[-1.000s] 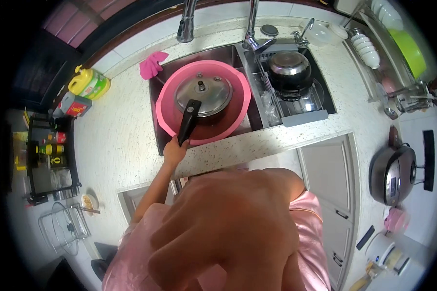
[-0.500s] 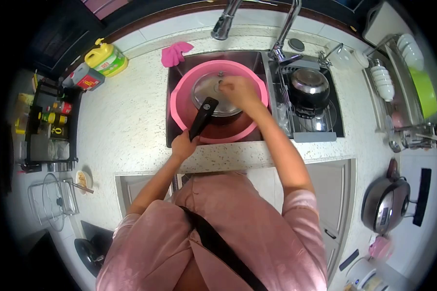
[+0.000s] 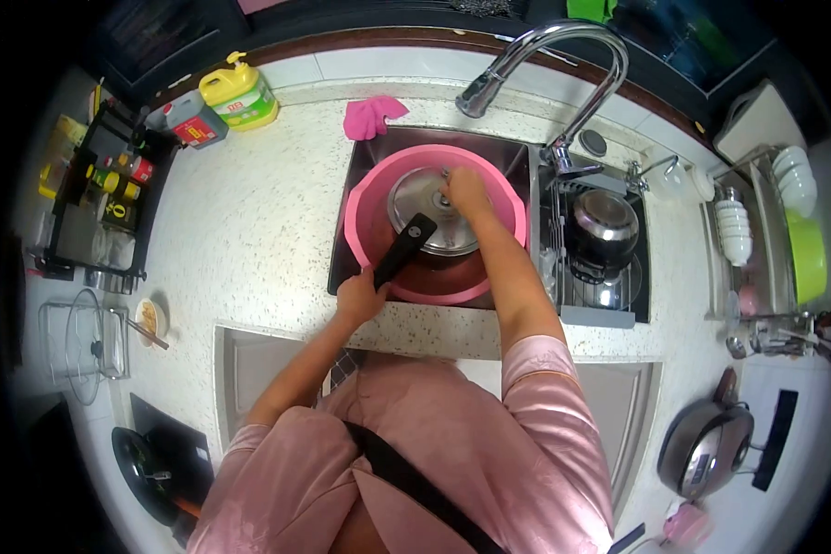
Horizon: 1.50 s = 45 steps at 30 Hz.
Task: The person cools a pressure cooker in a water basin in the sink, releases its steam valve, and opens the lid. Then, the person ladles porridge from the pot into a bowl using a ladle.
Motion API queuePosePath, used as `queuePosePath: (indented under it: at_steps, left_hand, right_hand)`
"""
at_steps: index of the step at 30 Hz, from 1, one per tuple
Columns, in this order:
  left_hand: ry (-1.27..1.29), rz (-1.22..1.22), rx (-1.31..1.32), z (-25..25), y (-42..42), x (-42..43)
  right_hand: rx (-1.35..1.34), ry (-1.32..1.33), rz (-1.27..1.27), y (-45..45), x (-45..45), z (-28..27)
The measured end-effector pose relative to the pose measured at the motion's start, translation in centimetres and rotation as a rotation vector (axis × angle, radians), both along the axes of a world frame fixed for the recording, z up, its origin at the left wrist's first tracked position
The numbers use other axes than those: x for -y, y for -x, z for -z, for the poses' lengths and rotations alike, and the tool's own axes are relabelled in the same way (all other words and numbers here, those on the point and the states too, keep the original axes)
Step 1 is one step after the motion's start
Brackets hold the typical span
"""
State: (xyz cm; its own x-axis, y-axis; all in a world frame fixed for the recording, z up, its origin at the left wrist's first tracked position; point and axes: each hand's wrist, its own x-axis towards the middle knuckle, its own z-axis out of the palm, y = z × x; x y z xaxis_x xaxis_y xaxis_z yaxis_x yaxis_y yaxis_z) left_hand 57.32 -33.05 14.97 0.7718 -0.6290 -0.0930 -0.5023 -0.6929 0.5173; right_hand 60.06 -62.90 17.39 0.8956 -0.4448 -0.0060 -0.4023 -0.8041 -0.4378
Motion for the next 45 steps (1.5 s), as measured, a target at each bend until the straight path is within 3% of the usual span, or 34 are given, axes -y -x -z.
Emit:
queuePosePath:
  at_steps: [12, 28, 45]
  left_hand:
    - [-0.083, -0.01, -0.03, -1.0, 0.1, 0.3]
    - [-0.074, -0.01, -0.02, -0.7, 0.0, 0.2]
    - [-0.067, -0.01, -0.03, -0.8, 0.1, 0.1]
  right_hand:
    - [-0.057, 0.031, -0.038, -0.5, 1.3, 1.7]
    - [-0.159, -0.04, 0.028, -0.4, 0.5, -0.4]
    - [-0.083, -0.025, 0.058, 0.1, 0.3, 0.4]
